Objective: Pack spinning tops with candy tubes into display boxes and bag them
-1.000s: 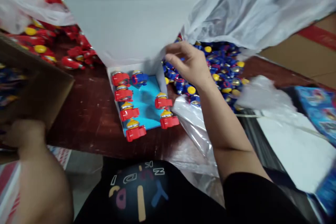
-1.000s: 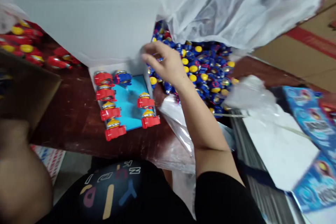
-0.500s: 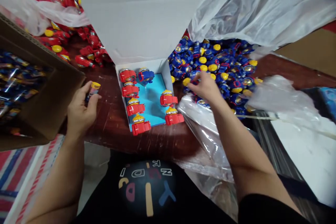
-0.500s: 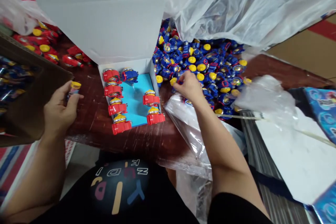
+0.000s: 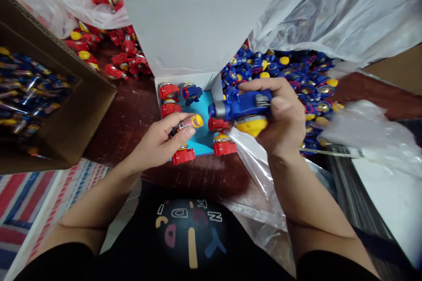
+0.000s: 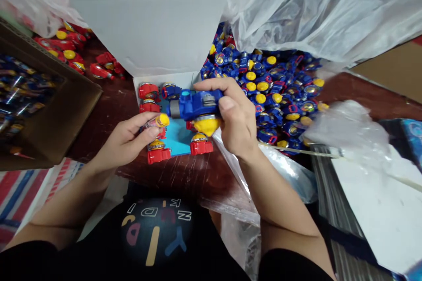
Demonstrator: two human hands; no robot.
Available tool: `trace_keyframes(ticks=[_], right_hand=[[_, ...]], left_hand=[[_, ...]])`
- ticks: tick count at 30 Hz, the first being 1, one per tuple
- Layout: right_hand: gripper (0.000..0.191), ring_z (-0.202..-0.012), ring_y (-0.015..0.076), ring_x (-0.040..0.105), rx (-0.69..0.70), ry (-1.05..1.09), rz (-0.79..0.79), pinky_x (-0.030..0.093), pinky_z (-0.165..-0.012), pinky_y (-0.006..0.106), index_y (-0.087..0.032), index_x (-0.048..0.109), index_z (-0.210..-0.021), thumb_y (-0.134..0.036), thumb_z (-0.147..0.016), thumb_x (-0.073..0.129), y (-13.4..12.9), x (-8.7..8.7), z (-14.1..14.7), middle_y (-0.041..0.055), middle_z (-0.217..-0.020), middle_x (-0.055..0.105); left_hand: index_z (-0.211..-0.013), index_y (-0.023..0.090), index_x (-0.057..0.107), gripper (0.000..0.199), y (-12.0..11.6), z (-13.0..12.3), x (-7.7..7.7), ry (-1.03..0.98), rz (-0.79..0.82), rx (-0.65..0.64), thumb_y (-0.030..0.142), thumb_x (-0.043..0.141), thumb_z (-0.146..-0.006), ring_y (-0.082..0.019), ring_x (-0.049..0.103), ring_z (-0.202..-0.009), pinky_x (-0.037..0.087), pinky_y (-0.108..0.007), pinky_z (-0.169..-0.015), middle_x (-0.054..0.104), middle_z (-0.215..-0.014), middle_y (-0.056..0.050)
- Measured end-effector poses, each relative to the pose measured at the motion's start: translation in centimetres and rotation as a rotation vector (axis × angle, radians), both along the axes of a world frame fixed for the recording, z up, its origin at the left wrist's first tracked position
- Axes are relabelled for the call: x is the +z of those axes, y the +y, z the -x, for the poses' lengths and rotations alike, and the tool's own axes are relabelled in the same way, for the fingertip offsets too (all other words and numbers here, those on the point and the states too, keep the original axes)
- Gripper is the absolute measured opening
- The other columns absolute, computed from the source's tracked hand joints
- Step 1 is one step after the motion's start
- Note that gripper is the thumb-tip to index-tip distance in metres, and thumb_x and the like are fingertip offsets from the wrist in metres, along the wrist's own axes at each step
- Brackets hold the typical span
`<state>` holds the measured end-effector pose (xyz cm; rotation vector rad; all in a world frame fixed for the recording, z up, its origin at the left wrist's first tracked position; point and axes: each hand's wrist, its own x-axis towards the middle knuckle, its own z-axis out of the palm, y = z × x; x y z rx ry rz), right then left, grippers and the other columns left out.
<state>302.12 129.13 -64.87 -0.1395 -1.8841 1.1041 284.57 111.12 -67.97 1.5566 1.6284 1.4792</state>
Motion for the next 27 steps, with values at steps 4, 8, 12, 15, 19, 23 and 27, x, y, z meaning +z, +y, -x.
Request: trace_keyframes(ticks=[4, 8, 12, 15, 19, 23, 27], right_hand=[[0.037, -0.093, 0.0216, 0.067, -0.019, 0.004, -0.199, 0.052, -0.081, 0.04, -0.026, 0.073, -0.109, -0.049, -0.11, 0.044, -0.4, 0.3, 0.1, 0.004, -0.102, 0.072], [0.031, -0.078, 0.0199, 0.063, 0.004, -0.13, -0.298, 0.051, -0.07, 0.039, -0.027, 0.064, -0.107, -0.057, -0.104, 0.059, -0.5, 0.0, 0.2, 0.0037, -0.093, 0.069], [0.036, -0.075, 0.0189, 0.062, -0.084, -0.22, -0.149, 0.054, -0.067, 0.037, -0.028, 0.06, -0.1, -0.062, -0.108, 0.051, -1.1, -0.8, 0.7, 0.0029, -0.087, 0.065], [0.046, -0.082, 0.0187, 0.068, -0.081, -0.345, -0.041, 0.061, -0.071, 0.036, -0.027, 0.063, -0.117, -0.063, -0.113, 0.034, -0.8, -0.9, 0.3, 0.0039, -0.094, 0.066], [0.088, -0.158, 0.0363, 0.045, 0.12, -0.392, -0.503, 0.056, -0.119, 0.057, -0.031, 0.017, -0.176, -0.066, -0.105, 0.056, 1.4, 0.2, -1.2, 0.0163, -0.174, 0.037], [0.091, -0.147, 0.033, 0.061, 0.005, -0.337, -0.941, 0.061, -0.116, 0.052, -0.035, 0.025, -0.176, -0.033, -0.1, 0.075, 2.6, 1.0, -2.0, 0.0132, -0.167, 0.053], [0.063, -0.092, 0.0252, 0.082, -0.207, -0.386, -0.605, 0.071, -0.076, 0.04, -0.035, 0.054, -0.16, -0.052, -0.102, 0.071, 1.4, 1.2, -1.8, 0.0057, -0.124, 0.082]], left_hand=[[-0.127, 0.016, 0.073, 0.035, -0.1, 0.2, 0.3, -0.044, 0.0, -0.023, 0.045, 0.066, -0.108, -0.012, 0.067, -0.079, 0.056, -0.021, -0.07, 0.076, -0.099, -0.004], [-0.128, 0.016, 0.071, 0.027, -0.2, 0.3, 0.7, 0.171, -0.065, -0.021, 0.034, 0.066, -0.108, -0.014, 0.07, -0.086, 0.059, -0.024, -0.075, 0.074, -0.104, -0.005], [-0.136, 0.013, 0.066, 0.031, 0.4, 0.7, -0.1, 0.661, -0.342, 0.132, 0.022, 0.067, -0.106, -0.02, 0.07, -0.103, 0.062, -0.032, -0.093, 0.072, -0.115, -0.011], [-0.138, 0.012, 0.064, 0.033, 1.0, 1.9, -0.6, 0.846, -0.423, 0.175, 0.023, 0.065, -0.108, -0.023, 0.07, -0.105, 0.062, -0.036, -0.097, 0.072, -0.116, -0.013], [-0.131, 0.013, 0.066, 0.026, 0.8, 4.1, 0.2, 0.656, -0.216, 0.058, 0.026, 0.064, -0.108, -0.019, 0.071, -0.1, 0.061, -0.031, -0.089, 0.072, -0.114, -0.01], [-0.13, 0.015, 0.068, 0.025, 0.4, 4.6, 0.9, 0.558, -0.148, -0.008, 0.027, 0.063, -0.109, -0.018, 0.072, -0.1, 0.061, -0.028, -0.084, 0.073, -0.114, -0.008], [-0.139, 0.017, 0.066, 0.032, 0.8, 3.6, 0.1, 0.735, -0.334, 0.105, 0.028, 0.065, -0.109, -0.02, 0.071, -0.107, 0.062, -0.034, -0.099, 0.074, -0.12, -0.01]])
